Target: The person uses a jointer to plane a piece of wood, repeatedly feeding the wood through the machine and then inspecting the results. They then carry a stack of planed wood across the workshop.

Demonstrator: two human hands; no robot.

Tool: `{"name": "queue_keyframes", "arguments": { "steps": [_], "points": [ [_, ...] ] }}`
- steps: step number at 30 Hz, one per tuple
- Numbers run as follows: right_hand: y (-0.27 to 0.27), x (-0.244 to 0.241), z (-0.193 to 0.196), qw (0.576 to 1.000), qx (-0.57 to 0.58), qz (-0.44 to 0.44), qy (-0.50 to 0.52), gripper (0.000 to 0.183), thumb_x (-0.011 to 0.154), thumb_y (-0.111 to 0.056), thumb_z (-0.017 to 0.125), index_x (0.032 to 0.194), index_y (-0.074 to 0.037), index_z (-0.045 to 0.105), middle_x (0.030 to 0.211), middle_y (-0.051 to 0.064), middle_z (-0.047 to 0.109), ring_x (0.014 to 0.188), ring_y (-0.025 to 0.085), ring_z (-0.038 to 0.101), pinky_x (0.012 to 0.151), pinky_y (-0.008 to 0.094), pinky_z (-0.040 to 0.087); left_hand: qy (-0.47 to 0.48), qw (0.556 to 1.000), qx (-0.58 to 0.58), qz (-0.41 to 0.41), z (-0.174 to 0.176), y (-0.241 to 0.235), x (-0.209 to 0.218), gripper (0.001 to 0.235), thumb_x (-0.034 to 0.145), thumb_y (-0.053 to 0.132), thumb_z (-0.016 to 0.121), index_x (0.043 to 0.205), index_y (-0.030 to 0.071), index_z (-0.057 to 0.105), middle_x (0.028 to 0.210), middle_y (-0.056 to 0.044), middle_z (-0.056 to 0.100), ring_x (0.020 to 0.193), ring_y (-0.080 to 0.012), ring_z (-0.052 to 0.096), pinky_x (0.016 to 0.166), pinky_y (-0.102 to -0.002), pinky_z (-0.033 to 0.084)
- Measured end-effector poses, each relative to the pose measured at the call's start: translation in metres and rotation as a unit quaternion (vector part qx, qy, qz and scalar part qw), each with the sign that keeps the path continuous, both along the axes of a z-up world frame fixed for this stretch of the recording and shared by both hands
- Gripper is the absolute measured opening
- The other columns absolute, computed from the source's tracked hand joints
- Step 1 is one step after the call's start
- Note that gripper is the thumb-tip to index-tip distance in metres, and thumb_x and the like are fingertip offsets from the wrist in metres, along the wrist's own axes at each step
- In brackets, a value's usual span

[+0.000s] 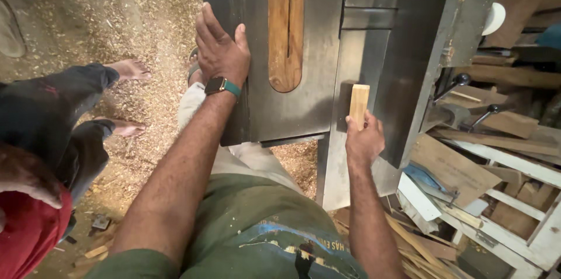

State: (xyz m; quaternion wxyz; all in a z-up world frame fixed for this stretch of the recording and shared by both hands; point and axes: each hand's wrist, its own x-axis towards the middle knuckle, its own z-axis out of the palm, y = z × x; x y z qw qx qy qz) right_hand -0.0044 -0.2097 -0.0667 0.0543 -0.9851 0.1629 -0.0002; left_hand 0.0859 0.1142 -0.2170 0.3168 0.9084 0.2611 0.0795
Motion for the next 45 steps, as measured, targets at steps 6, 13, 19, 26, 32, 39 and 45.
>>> {"name": "queue_keyframes", "arguments": {
  "steps": [6,13,19,26,32,39,45],
  "points": [
    [0.006,0.015,0.001,1.000,0.000,0.023,-0.008,0.048,0.079,-0.024,0.089,0.119,-0.004,0.072,0.106,0.016,0.072,0.094,0.031,0.072,0.083,0.041,0.057,0.004,1.000,0.015,0.016,0.027,0.006,0.015,0.087,0.102,0.041,0.074,0.158,0.002,0.021,0.146,-0.023,0.046,0.131,-0.0449,0.052,0.108,-0.049,0.050],
    [0.004,0.018,-0.002,0.997,0.025,0.064,-0.044,0.042,0.082,-0.015,0.089,0.118,-0.002,0.073,0.106,0.017,0.071,0.095,0.032,0.071,0.084,0.041,0.057,0.009,1.000,-0.001,0.010,0.014,0.008,0.017,0.075,0.103,0.043,0.069,0.148,-0.003,0.031,0.143,-0.029,0.044,0.125,-0.0486,0.053,0.094,-0.050,0.052],
    [0.004,-0.004,0.003,0.999,0.032,0.004,-0.017,0.040,0.081,-0.017,0.089,0.115,-0.002,0.073,0.104,0.015,0.070,0.091,0.028,0.072,0.081,0.040,0.058,0.006,0.999,0.040,0.016,-0.007,-0.003,-0.008,0.078,0.105,0.045,0.073,0.148,0.004,0.023,0.150,-0.026,0.042,0.130,-0.0466,0.053,0.106,-0.051,0.051],
    [-0.002,0.001,-0.001,0.999,0.013,0.027,-0.022,0.042,0.081,-0.020,0.090,0.115,-0.002,0.074,0.103,0.014,0.070,0.089,0.029,0.071,0.080,0.040,0.057,-0.004,1.000,0.013,0.015,0.007,0.003,0.002,0.092,0.101,0.040,0.076,0.159,0.006,0.013,0.149,-0.024,0.041,0.132,-0.0450,0.052,0.107,-0.050,0.050],
    [-0.002,0.012,-0.004,0.998,0.026,0.037,-0.037,0.044,0.079,-0.020,0.090,0.115,-0.002,0.073,0.100,0.013,0.069,0.088,0.027,0.070,0.079,0.039,0.058,-0.001,1.000,0.006,0.018,0.011,0.002,0.003,0.090,0.100,0.039,0.076,0.158,0.006,0.016,0.149,-0.022,0.041,0.133,-0.0431,0.052,0.106,-0.048,0.051],
    [0.005,0.053,-0.011,0.999,-0.014,0.043,-0.031,0.043,0.078,-0.023,0.092,0.112,-0.003,0.075,0.098,0.012,0.070,0.085,0.027,0.070,0.077,0.040,0.056,0.007,1.000,0.004,0.018,0.028,0.004,0.006,0.089,0.099,0.039,0.076,0.158,0.005,0.018,0.150,-0.021,0.042,0.132,-0.0422,0.052,0.105,-0.048,0.052],
    [0.015,0.086,-0.013,0.997,-0.006,0.069,-0.042,0.041,0.080,-0.023,0.091,0.113,-0.004,0.076,0.099,0.012,0.071,0.086,0.027,0.071,0.079,0.040,0.057,0.017,1.000,0.007,0.022,0.031,0.004,0.006,0.089,0.097,0.040,0.077,0.157,0.006,0.021,0.149,-0.020,0.043,0.136,-0.0402,0.051,0.103,-0.048,0.052]
  ]
}}
